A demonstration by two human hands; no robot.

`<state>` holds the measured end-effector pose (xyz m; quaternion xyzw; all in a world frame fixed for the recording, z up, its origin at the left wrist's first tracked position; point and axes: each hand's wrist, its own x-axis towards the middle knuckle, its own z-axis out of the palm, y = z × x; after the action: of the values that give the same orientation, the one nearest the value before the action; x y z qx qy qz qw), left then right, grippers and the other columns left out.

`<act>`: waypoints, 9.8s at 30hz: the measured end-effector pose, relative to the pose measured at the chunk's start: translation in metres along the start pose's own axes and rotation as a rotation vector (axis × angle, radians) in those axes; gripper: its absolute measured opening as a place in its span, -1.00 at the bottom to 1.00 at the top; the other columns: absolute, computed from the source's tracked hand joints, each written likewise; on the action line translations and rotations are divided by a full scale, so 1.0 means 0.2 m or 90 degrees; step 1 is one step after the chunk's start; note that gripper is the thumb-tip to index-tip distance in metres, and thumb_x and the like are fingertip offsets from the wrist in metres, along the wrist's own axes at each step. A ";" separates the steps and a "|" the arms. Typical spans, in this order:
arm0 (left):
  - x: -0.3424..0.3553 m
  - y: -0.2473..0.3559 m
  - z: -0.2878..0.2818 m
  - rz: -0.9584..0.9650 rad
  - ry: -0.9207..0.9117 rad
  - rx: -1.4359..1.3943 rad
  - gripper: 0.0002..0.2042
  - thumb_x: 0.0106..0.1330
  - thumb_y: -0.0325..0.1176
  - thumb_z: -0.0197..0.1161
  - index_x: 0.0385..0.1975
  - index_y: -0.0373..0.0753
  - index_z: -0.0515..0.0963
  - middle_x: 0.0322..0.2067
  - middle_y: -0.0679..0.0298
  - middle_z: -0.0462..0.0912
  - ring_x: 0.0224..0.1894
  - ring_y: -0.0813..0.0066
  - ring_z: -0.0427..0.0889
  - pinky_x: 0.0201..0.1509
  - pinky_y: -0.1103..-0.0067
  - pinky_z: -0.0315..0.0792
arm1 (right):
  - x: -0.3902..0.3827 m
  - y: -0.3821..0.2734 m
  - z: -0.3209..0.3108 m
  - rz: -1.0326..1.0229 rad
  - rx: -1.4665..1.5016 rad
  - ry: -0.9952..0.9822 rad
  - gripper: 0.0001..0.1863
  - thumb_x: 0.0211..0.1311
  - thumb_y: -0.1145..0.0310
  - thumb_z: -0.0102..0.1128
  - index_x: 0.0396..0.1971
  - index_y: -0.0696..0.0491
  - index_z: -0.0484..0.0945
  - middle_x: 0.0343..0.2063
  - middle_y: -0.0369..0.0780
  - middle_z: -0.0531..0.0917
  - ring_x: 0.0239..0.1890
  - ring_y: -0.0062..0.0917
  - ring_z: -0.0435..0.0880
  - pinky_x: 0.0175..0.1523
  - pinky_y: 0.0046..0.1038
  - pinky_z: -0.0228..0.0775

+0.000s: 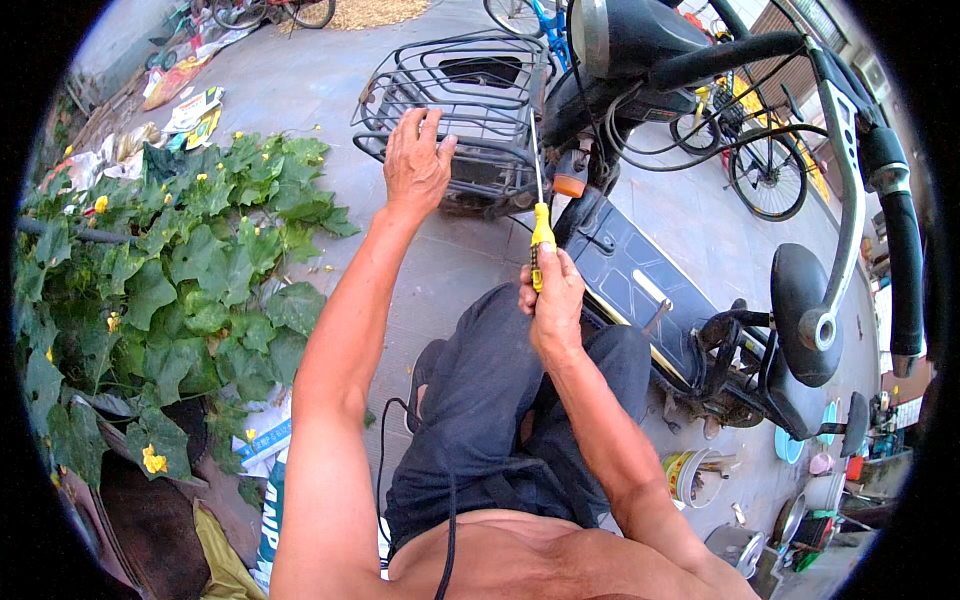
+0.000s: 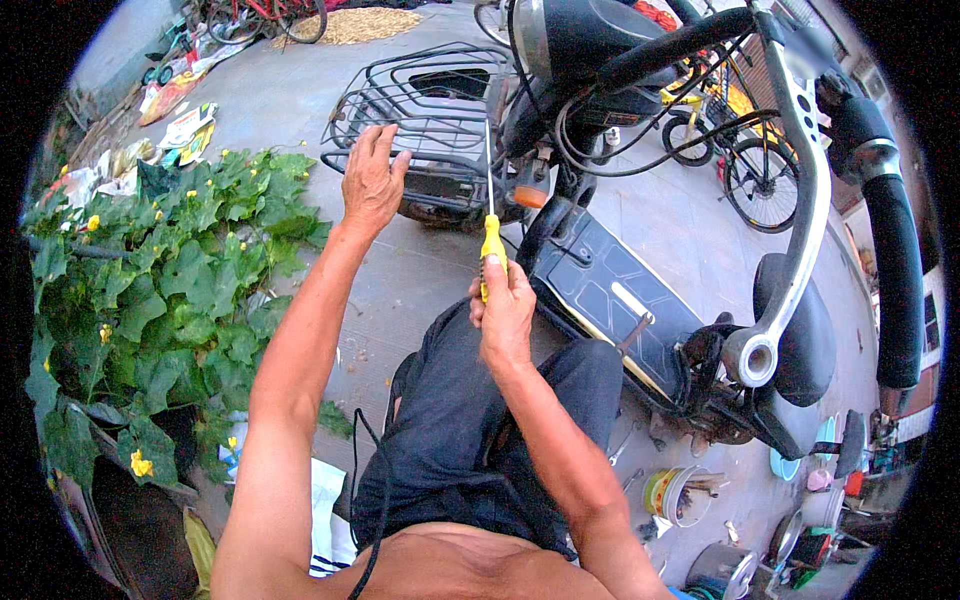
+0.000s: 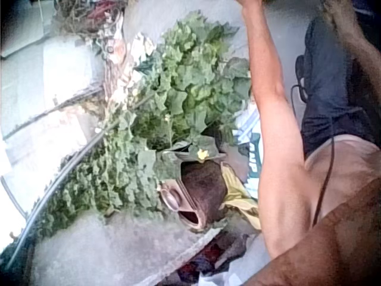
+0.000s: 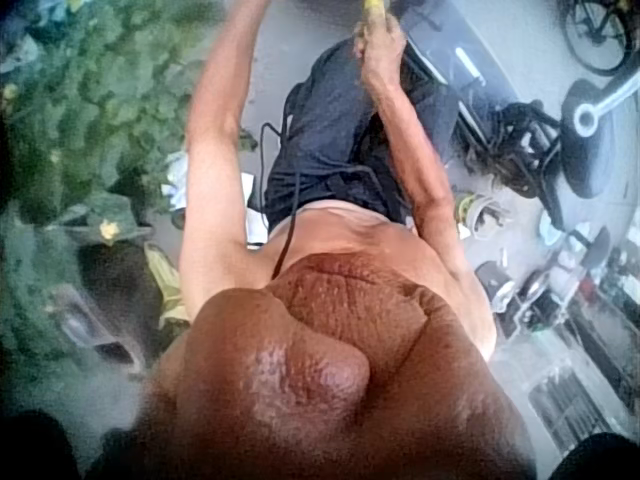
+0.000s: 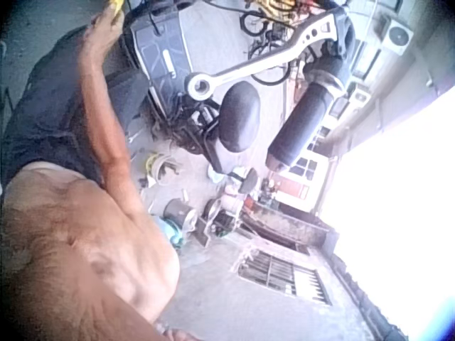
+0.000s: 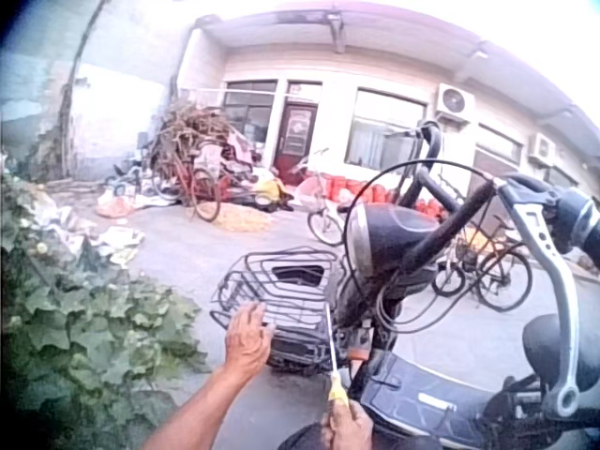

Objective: The person sits on the ground and uses a wrench to tighten bolts on the rear wheel hub of a black electric scooter. He then switches to a yellow screwdriver to adjust components near the front handlebars and headlight.

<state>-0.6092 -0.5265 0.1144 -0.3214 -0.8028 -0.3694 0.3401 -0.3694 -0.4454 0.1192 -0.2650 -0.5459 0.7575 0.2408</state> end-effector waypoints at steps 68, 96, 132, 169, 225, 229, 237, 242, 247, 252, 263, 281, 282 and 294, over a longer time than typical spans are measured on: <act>0.36 0.37 0.27 0.110 -0.144 0.105 -0.60 0.27 -0.03 0.16 -0.64 -0.21 0.67 -0.63 0.05 0.64 -0.51 0.04 0.65 -0.24 0.18 0.40 | 0.04 0.03 0.02 0.139 0.043 -0.072 -0.51 0.41 -0.12 -0.09 -0.20 0.07 0.47 -0.68 -0.28 0.46 -0.79 -0.64 0.30 -0.69 -0.54 0.09; 0.46 0.20 0.16 0.057 -0.361 -0.057 -0.70 0.26 -0.11 0.16 -0.15 -0.10 0.67 -0.24 0.05 0.69 -0.10 0.04 0.64 0.00 0.28 0.47 | 0.11 -0.03 -0.11 0.104 -0.036 -0.017 -0.57 0.36 -0.04 0.10 -0.29 0.10 0.48 -0.61 -0.29 0.50 -0.73 -0.73 0.36 -0.71 -0.66 0.10; 0.25 -0.14 0.05 0.086 -0.225 -0.094 -0.51 0.36 0.08 0.08 0.11 -0.15 0.48 -0.05 0.16 0.54 0.05 0.16 0.45 0.16 0.34 0.30 | -0.07 -0.05 -0.34 -0.023 -0.113 0.033 -0.54 0.32 0.26 0.21 0.13 0.17 0.41 -0.47 -0.31 0.58 -0.62 -0.77 0.44 -0.58 -0.70 0.24; 0.36 0.35 0.18 0.062 -0.129 -0.070 -0.76 0.26 -0.19 0.23 -0.24 -0.20 0.64 -0.30 0.13 0.68 -0.23 0.09 0.65 -0.16 0.28 0.49 | 0.02 -0.02 0.01 0.063 0.066 -0.028 -0.68 0.41 0.11 0.04 -0.17 0.10 0.45 -0.55 -0.28 0.51 -0.70 -0.71 0.36 -0.67 -0.66 0.10; 0.15 0.18 -0.03 -0.020 0.115 -0.146 -0.79 0.28 -0.28 0.18 -0.17 -0.21 0.61 -0.23 0.12 0.62 -0.15 0.11 0.60 -0.06 0.35 0.46 | 0.12 0.10 -0.10 0.111 0.115 -0.037 -0.55 0.42 -0.05 -0.03 -0.18 0.10 0.47 -0.57 -0.27 0.52 -0.71 -0.69 0.39 -0.68 -0.66 0.13; -0.10 0.01 0.04 -0.153 0.126 -0.141 -0.82 0.29 -0.28 0.19 -0.22 -0.19 0.62 -0.28 0.14 0.61 -0.22 0.11 0.60 -0.12 0.32 0.45 | 0.14 0.09 -0.15 0.091 0.005 -0.041 -0.53 0.43 -0.05 -0.05 -0.13 0.12 0.47 -0.54 -0.29 0.51 -0.67 -0.71 0.40 -0.63 -0.68 0.18; 0.02 0.08 -0.03 0.007 0.202 -0.056 -0.82 0.29 -0.26 0.21 -0.21 -0.18 0.61 -0.26 0.11 0.62 -0.20 0.08 0.61 -0.10 0.30 0.47 | 0.16 0.04 -0.11 0.037 -0.016 -0.070 -0.56 0.44 -0.01 -0.05 -0.14 0.14 0.46 -0.55 -0.26 0.53 -0.70 -0.71 0.40 -0.66 -0.68 0.14; 0.20 0.29 -0.01 0.030 0.057 -0.093 -0.79 0.13 -0.42 0.26 -0.23 -0.27 0.55 -0.29 0.05 0.55 -0.23 0.02 0.57 -0.13 0.26 0.46 | 0.19 0.05 -0.08 0.055 -0.007 -0.088 -0.51 0.46 -0.03 -0.10 -0.08 0.16 0.44 -0.51 -0.26 0.53 -0.65 -0.70 0.41 -0.62 -0.68 0.19; 0.30 0.37 0.06 0.068 -0.092 0.029 -0.82 0.16 -0.30 0.21 -0.33 -0.25 0.60 -0.36 0.05 0.56 -0.22 0.07 0.59 -0.17 0.23 0.46 | 0.21 0.07 -0.05 0.066 0.032 -0.072 -0.53 0.44 -0.04 -0.07 -0.13 0.12 0.45 -0.52 -0.26 0.52 -0.69 -0.68 0.40 -0.67 -0.65 0.17; 0.36 0.47 0.18 0.159 -0.034 0.168 -0.76 0.16 -0.21 0.19 -0.57 -0.24 0.64 -0.50 0.07 0.64 -0.39 0.12 0.66 -0.29 0.23 0.51 | 0.15 0.02 -0.07 0.077 0.000 -0.126 -0.48 0.45 -0.06 -0.09 -0.06 0.18 0.42 -0.48 -0.25 0.52 -0.62 -0.68 0.41 -0.60 -0.65 0.21; 0.46 0.33 0.36 0.090 -0.229 0.126 -0.67 0.25 -0.14 0.10 -0.52 -0.27 0.64 -0.48 0.00 0.67 -0.36 0.05 0.70 -0.27 0.21 0.56 | 0.14 0.08 0.04 0.039 0.041 -0.062 -0.55 0.44 -0.04 -0.08 -0.24 0.11 0.45 -0.56 -0.27 0.53 -0.66 -0.69 0.43 -0.64 -0.64 0.22; 0.53 0.37 0.26 -0.009 -0.371 0.036 -0.53 0.32 0.02 0.05 -0.40 -0.32 0.67 -0.32 -0.08 0.68 -0.16 -0.05 0.66 -0.08 0.21 0.51 | 0.15 0.07 0.04 0.043 -0.005 -0.041 -0.57 0.48 0.00 -0.16 -0.18 0.13 0.41 -0.55 -0.26 0.50 -0.66 -0.68 0.43 -0.67 -0.65 0.16; 0.53 0.38 0.25 0.007 -0.375 0.046 -0.53 0.32 0.02 0.05 -0.41 -0.32 0.67 -0.33 -0.08 0.68 -0.17 -0.05 0.66 -0.09 0.21 0.51 | 0.14 0.08 0.03 0.040 -0.008 -0.040 -0.57 0.48 0.01 -0.15 -0.18 0.13 0.42 -0.55 -0.26 0.50 -0.66 -0.68 0.42 -0.67 -0.65 0.16; 0.41 0.27 0.36 0.280 -0.131 0.119 -0.66 0.30 -0.19 0.05 -0.65 -0.21 0.59 -0.63 0.08 0.61 -0.55 0.08 0.64 -0.46 0.23 0.51 | 0.14 0.13 0.01 0.003 -0.054 -0.007 -0.57 0.44 0.00 -0.07 -0.31 0.12 0.46 -0.63 -0.27 0.50 -0.70 -0.68 0.42 -0.60 -0.61 0.27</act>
<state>-0.6358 -0.4187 0.1634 -0.4910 -0.7747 -0.1761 0.3573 -0.3929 -0.4351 0.0917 -0.2721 -0.5784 0.7355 0.2245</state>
